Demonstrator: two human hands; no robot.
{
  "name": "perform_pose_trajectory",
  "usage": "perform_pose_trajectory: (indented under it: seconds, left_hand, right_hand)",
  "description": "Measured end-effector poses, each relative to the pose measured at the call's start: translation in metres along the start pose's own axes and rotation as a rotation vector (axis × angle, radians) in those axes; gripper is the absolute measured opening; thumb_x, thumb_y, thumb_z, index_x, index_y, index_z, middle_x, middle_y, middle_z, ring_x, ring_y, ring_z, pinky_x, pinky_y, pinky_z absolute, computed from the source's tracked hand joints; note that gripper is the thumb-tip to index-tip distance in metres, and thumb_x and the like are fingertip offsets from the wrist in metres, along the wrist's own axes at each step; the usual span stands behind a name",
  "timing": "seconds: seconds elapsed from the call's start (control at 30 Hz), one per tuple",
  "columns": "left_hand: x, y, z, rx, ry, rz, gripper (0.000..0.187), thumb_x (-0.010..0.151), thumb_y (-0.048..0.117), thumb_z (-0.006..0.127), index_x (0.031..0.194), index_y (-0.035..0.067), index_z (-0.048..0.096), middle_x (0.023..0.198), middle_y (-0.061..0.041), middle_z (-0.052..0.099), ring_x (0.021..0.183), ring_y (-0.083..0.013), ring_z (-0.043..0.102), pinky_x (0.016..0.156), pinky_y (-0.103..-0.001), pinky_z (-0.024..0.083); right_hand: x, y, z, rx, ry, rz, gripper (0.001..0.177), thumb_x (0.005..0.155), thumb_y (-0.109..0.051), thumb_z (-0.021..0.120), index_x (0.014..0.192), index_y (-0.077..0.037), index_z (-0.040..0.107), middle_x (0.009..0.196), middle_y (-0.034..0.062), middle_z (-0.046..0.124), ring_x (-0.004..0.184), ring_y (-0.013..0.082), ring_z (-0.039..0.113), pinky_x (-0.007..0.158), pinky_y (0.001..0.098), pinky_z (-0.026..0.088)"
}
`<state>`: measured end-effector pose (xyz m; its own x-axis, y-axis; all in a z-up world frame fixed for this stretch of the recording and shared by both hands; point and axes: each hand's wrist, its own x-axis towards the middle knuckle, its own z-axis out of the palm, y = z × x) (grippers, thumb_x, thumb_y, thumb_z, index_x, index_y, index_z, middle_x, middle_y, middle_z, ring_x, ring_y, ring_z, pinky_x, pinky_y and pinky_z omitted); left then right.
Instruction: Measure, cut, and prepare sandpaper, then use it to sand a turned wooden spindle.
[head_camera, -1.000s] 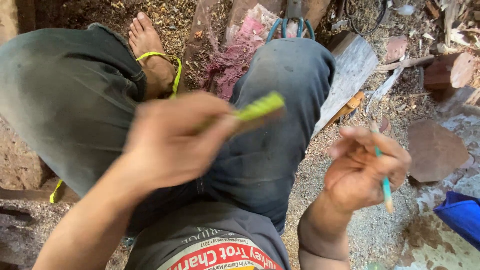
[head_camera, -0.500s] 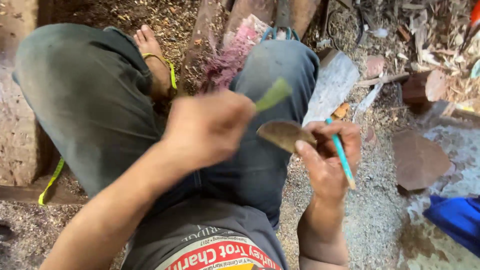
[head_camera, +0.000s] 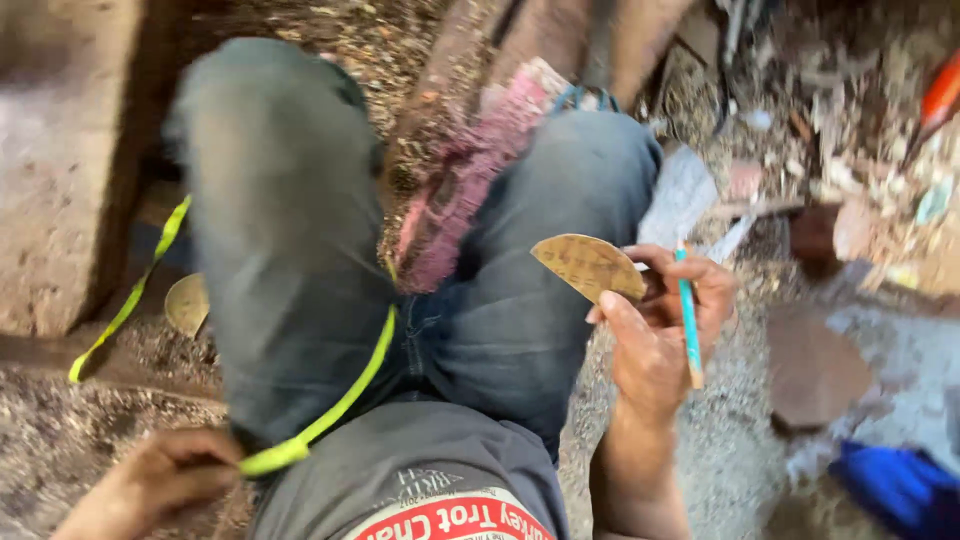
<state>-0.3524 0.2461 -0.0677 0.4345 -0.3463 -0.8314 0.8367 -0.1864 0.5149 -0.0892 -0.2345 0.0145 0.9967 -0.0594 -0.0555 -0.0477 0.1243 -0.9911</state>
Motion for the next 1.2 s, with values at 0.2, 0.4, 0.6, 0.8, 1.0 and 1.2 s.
perform_pose_trajectory:
  seconds: [0.2,0.4,0.6,0.8,1.0,1.2]
  left_hand:
    - [-0.015,-0.193,-0.008,-0.419,0.36,-0.171,0.026,0.084,0.013,0.071,0.105,-0.002,0.072,0.081,-0.01,0.064,0.075,-0.0244,0.056,0.066,-0.04,0.047]
    - [-0.026,-0.041,-0.009,-0.154,1.143,-0.111,0.028,0.1,0.023,0.064,0.115,0.002,0.075,0.102,-0.01,0.074,0.092,-0.0192,0.066,0.082,-0.035,0.05]
    - [0.0,-0.033,-0.025,-0.046,1.321,-0.128,0.026,0.093,0.029,0.073,0.109,0.01,0.078,0.103,-0.007,0.077,0.089,-0.0181,0.072,0.082,-0.034,0.056]
    - [0.063,0.032,-0.016,0.272,1.313,-0.055,0.042,0.087,0.045,0.079,0.11,0.011,0.068,0.113,-0.008,0.064,0.095,-0.0284,0.068,0.079,-0.043,0.055]
    - [0.094,0.042,-0.01,0.326,1.341,0.035,0.052,0.08,0.044,0.082,0.111,0.009,0.059,0.111,-0.012,0.058,0.095,-0.0364,0.067,0.074,-0.049,0.054]
    - [0.077,0.02,0.014,0.316,1.222,0.098,0.044,0.088,0.042,0.079,0.114,0.011,0.059,0.111,-0.009,0.06,0.092,-0.0329,0.069,0.075,-0.046,0.056]
  right_hand:
    - [0.015,-0.008,0.029,-0.014,-0.047,-0.008,0.057,0.087,0.02,0.065,0.13,-0.01,0.043,0.128,0.0298,0.064,0.099,0.027,0.069,0.063,0.0302,0.057]
    - [0.034,0.014,0.028,-0.165,-0.09,-0.05,0.054,0.085,0.023,0.064,0.127,-0.003,0.045,0.123,0.0228,0.057,0.1,0.0314,0.067,0.07,0.0384,0.062]
    - [0.04,-0.001,0.074,-0.135,-0.089,-0.063,0.049,0.084,0.017,0.061,0.125,-0.006,0.046,0.108,0.0195,0.062,0.097,0.0304,0.071,0.082,0.0392,0.064]
    - [0.026,0.013,0.076,-0.079,-0.097,-0.158,0.043,0.083,0.019,0.061,0.117,-0.005,0.05,0.104,0.0061,0.053,0.103,0.0204,0.06,0.104,0.033,0.048]
    - [0.0,0.006,0.092,-0.206,-0.094,-0.115,0.047,0.083,0.022,0.062,0.117,-0.007,0.049,0.106,0.0073,0.055,0.102,0.0171,0.057,0.103,0.0313,0.045]
    - [0.002,0.026,0.081,-0.057,-0.141,-0.033,0.045,0.087,0.024,0.06,0.118,-0.006,0.047,0.111,0.0099,0.057,0.109,0.0185,0.062,0.107,0.0318,0.049]
